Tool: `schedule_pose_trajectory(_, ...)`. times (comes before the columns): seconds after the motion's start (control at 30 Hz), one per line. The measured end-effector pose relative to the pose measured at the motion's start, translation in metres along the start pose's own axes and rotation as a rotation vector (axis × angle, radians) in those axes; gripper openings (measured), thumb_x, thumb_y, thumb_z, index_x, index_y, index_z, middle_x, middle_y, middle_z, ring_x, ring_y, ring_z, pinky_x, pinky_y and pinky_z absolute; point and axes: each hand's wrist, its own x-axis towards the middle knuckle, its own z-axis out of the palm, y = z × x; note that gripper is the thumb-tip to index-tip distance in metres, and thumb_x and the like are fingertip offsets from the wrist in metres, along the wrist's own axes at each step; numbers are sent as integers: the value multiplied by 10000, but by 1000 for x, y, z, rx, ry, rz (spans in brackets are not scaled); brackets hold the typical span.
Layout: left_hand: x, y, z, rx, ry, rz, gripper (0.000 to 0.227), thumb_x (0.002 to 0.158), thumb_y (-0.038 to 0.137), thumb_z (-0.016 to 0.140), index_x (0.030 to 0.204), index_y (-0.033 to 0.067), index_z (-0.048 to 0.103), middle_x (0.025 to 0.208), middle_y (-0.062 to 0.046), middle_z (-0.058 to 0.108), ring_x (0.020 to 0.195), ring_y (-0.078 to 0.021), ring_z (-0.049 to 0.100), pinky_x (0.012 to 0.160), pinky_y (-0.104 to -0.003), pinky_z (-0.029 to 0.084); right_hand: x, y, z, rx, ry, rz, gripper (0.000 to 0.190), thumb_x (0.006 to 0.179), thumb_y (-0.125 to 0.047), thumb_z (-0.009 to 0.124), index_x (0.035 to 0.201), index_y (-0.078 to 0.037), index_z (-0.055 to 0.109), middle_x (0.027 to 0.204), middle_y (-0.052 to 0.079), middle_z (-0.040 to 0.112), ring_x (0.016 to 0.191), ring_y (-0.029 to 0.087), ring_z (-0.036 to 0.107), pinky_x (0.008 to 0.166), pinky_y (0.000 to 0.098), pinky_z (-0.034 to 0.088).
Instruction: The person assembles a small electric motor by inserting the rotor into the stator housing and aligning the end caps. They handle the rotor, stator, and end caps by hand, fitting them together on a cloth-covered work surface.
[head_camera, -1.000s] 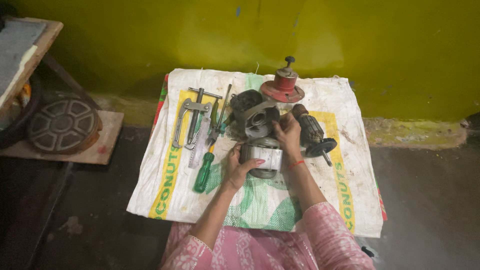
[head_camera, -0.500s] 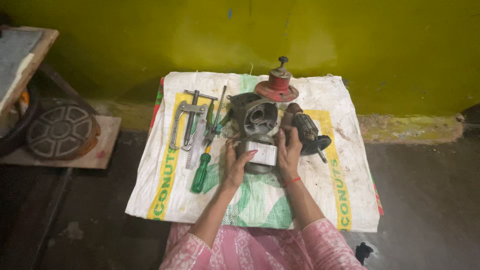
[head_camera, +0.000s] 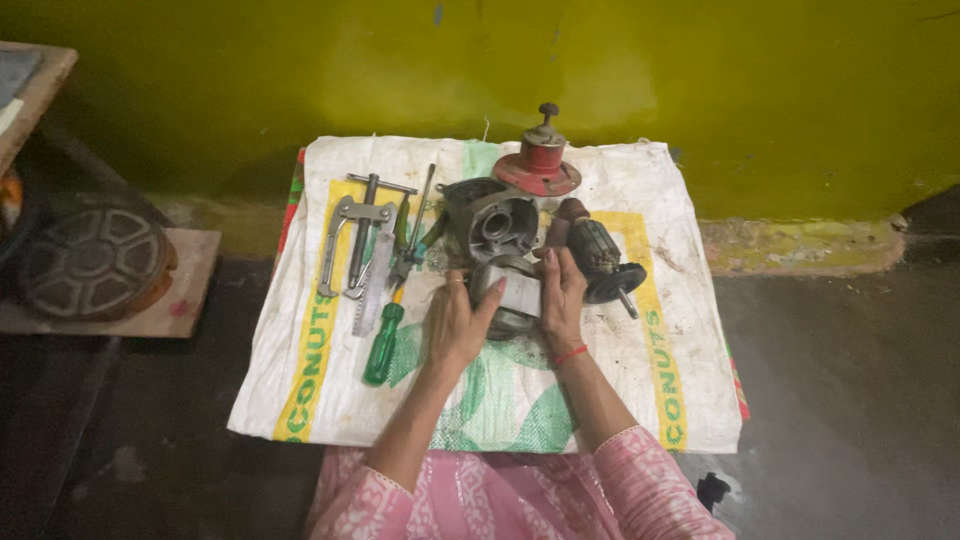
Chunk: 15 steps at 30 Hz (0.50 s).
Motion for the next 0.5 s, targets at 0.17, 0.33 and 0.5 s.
schedule_pose_trajectory(0.17, 4, 24, -35, 245, 294, 154, 546, 914, 536, 690, 993, -4, 689, 1075, -272, 652, 955, -380, 669, 804, -468, 548, 2, -3, 3, -210, -11, -45, 342, 1091, -314, 491, 1008, -3, 605, 795, 63, 652, 747, 124, 584, 690, 314, 484)
schedule_pose_trajectory(0.33, -19, 108, -59, -253, 459, 408, 206, 891, 186, 733, 1026, 40, 682, 1016, -111, 663, 940, -255, 690, 795, -381, 567, 2, -3, 6, -173, -2, 71, 321, 1098, -296, 527, 1052, 0, 641, 831, 171, 639, 759, 183, 538, 679, 375, 478)
schedule_pose_trajectory(0.5, -62, 192, -60, -1035, -226, 597, 412, 814, 38, 675, 1215, 4, 586, 1177, -114, 659, 1073, -222, 653, 988, -368, 557, 0, -5, 4, -135, 5, -7, 255, 1042, -203, 571, 1177, 12, 575, 1004, 169, 716, 930, 179, 667, 829, 327, 537)
